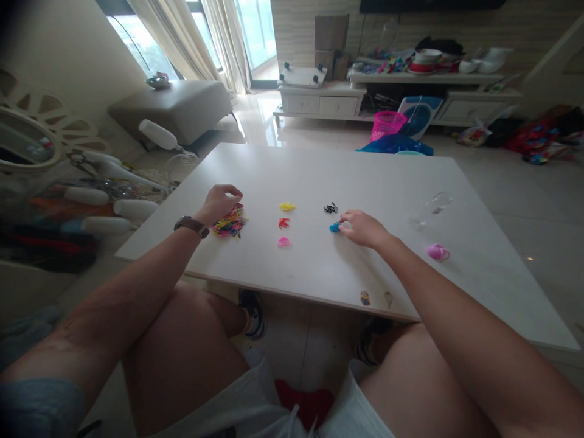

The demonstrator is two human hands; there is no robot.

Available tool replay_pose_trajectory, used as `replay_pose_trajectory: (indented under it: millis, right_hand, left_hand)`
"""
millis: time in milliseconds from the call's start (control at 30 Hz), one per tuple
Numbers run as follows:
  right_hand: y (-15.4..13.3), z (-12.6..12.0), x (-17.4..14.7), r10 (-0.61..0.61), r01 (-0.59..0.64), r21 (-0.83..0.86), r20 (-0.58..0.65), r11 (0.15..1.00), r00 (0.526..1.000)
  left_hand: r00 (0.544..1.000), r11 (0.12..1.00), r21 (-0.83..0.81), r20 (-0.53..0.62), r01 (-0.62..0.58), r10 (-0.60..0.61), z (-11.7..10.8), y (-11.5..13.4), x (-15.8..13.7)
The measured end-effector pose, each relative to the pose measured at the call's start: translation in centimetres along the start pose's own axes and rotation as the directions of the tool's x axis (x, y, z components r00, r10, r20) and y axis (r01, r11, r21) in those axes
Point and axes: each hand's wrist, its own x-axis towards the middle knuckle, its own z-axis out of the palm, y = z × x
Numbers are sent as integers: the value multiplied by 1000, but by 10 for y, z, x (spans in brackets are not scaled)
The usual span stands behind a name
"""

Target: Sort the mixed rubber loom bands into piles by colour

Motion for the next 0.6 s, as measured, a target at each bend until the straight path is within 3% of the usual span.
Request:
replay_pose_trajectory:
  millis: [133, 367, 600]
  right_hand:
    - [-1, -2, 0, -6, 6, -10, -18, 1000, 1000]
    - [-1, 0, 0, -18, 18, -22, -11, 1000, 1000]
    - [0, 0, 0, -27, 27, -14, -10, 1000, 1000]
  left_hand:
    - [1000, 997, 81, 6, 19, -19, -10, -9, 2]
    - [958, 960, 280, 277, -6, -75, -11, -28, 6]
    - [902, 875, 484, 372, 11, -218, -4, -26, 6]
